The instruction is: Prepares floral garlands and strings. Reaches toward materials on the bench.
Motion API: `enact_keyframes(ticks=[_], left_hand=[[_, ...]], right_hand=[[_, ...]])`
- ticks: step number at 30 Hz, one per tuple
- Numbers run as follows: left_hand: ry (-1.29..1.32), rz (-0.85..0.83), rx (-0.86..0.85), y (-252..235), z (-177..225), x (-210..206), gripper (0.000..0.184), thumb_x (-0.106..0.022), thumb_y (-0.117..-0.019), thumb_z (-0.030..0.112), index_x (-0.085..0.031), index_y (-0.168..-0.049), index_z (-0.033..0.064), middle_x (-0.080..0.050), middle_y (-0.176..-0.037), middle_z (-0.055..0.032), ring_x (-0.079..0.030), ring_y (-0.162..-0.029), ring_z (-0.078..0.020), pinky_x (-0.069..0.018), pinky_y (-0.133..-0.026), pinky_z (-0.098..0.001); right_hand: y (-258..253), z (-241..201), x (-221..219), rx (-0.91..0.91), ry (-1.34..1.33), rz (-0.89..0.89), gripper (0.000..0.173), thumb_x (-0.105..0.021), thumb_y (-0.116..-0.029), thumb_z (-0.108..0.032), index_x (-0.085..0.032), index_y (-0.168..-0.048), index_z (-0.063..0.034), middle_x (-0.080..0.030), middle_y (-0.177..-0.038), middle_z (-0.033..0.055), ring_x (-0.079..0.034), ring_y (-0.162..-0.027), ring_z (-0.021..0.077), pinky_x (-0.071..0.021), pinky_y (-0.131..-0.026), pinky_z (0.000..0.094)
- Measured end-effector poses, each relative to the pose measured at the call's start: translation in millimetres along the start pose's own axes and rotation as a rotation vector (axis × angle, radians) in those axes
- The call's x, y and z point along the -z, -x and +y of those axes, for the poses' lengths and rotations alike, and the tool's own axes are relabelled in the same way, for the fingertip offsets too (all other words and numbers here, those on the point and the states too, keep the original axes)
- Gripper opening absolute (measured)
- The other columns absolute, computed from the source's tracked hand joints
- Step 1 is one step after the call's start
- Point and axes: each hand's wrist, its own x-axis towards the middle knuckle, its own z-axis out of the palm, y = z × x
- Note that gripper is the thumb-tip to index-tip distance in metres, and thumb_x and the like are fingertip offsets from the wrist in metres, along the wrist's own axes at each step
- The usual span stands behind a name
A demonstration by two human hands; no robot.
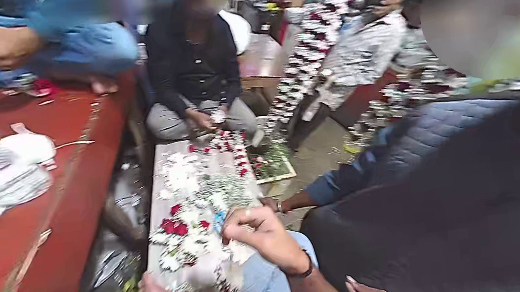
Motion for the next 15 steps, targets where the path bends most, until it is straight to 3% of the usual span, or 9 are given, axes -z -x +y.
enact_keyframes(ticks=[2,5,8,12,15], left_hand=[[-0.014,0.046,-0.108,7,-9,4,0.021,-0.063,-0.1022,0.024,-0.075,-0.090,0.0129,-0.067,-0.126,-0.0028,-0.062,-0.120,-0.0128,-0.0523,-0.103,-0.0312],[-0.057,0.214,-0.193,15,-6,1,0.012,-0.070,-0.0973,0.027,-0.080,-0.097,0.0219,-0.065,-0.108,0.0037,-0.061,-0.103,-0.0059,-0.0529,-0.090,-0.0205],[-0.007,0.269,-0.298,29,-2,-5,0.018,-0.066,-0.1014,0.029,-0.077,-0.101,0.0147,-0.070,-0.091,0.0016,-0.066,-0.089,-0.0077,-0.0559,-0.080,-0.0235],[0.102,0.297,-0.217,41,-8,-10,0.023,-0.063,-0.1031,0.026,-0.076,-0.102,0.0073,-0.070,-0.089,0.0006,-0.062,-0.082,-0.0024,-0.0514,-0.074,-0.0179],[0.136,0.334,-0.109,45,-19,-19,0.020,-0.063,-0.1025,0.022,-0.077,-0.100,0.0074,-0.077,-0.092,-0.0004,-0.069,-0.083,-0.0014,-0.0568,-0.076,-0.0179]], right_hand=[[-24,11,5,-0.045,0.051,0.031,0.020,-0.061,-0.1020,-0.012,-0.073,-0.091,0.0000,-0.073,-0.088,0.0034,-0.067,-0.081,0.0076,-0.0570,-0.074,0.0272],[-60,39,2,-0.122,0.143,0.044,0.021,-0.060,-0.1021,-0.013,-0.074,-0.092,-0.0007,-0.074,-0.082,0.0039,-0.069,-0.074,0.0089,-0.0577,-0.070,0.0281],[-64,84,-3,-0.149,0.264,0.111,0.022,-0.060,-0.1043,-0.020,-0.074,-0.101,-0.0051,-0.075,-0.089,0.0055,-0.069,-0.077,0.0133,-0.0577,-0.069,0.0322],[-53,158,3,-0.186,0.277,0.237,0.026,-0.057,-0.1060,-0.025,-0.075,-0.110,-0.0060,-0.076,-0.105,0.0061,-0.071,-0.086,0.0144,-0.0589,-0.077,0.0336],[-31,220,9,-0.329,0.204,0.296,0.025,-0.059,-0.1049,-0.024,-0.076,-0.109,-0.0055,-0.077,-0.108,0.0060,-0.072,-0.093,0.0160,-0.0591,-0.085,0.0379]])
